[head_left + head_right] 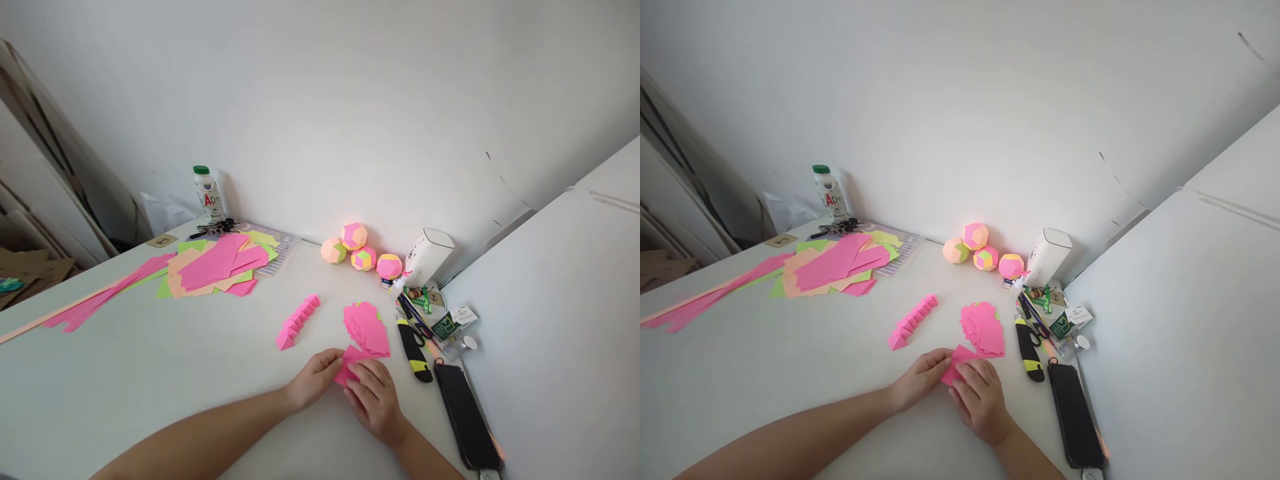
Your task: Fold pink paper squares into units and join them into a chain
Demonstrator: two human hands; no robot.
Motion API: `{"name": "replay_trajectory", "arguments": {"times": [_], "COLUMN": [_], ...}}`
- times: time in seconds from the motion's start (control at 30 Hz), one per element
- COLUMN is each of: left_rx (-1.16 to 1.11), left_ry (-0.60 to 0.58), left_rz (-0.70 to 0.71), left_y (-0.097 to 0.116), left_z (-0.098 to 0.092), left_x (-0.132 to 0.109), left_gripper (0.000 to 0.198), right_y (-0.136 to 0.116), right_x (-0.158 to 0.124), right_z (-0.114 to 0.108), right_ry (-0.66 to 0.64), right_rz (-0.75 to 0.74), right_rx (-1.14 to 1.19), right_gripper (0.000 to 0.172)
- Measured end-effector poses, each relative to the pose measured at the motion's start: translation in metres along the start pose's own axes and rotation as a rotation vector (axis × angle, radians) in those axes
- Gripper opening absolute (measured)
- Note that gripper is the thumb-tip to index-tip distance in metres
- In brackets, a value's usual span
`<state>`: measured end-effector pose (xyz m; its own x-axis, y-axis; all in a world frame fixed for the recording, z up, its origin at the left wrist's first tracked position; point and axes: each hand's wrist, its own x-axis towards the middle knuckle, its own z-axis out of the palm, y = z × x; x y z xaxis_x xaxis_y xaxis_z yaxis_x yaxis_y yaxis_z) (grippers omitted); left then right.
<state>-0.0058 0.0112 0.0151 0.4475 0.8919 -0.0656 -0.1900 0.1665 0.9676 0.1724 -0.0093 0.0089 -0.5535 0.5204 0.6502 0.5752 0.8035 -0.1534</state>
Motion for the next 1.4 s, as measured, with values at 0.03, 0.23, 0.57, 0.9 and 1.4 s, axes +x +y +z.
{"name": "replay_trajectory", "arguments": {"times": [0.03,0.23,0.57,0.9,1.4], "left_rx": [-0.019,-0.073,-0.133,-0.147,-0.093], "left_ry": [0.032,0.106,0.032,0.291,0.041], "left_rz": [-0.018,-0.041,-0.061,-0.019,-0.088], "left_y": [-0.002,-0.013,-0.021,-0.007,-0.013], "left_z": [0.000,-0.001,0.000,0.001,-0.001], "left_x": [0.001,0.006,0.007,0.003,0.006], "left_gripper": [0.037,0.036,0.034,0.031,0.034], "right_y": [0.002,0.014,0.023,0.020,0.017], "right_x": [0.000,-0.002,-0.004,-0.006,0.004], "right_z": [0.001,0.005,0.010,0.009,0.006], "right_ry": [0.040,0.144,-0.096,0.152,-0.002], "right_rz": [0.044,0.537,0.909,0.579,0.223], "right_rx": [0.032,0.428,0.965,0.873,0.659], "right_gripper": [0.020,0.028,0.019,0.011,0.018]}}
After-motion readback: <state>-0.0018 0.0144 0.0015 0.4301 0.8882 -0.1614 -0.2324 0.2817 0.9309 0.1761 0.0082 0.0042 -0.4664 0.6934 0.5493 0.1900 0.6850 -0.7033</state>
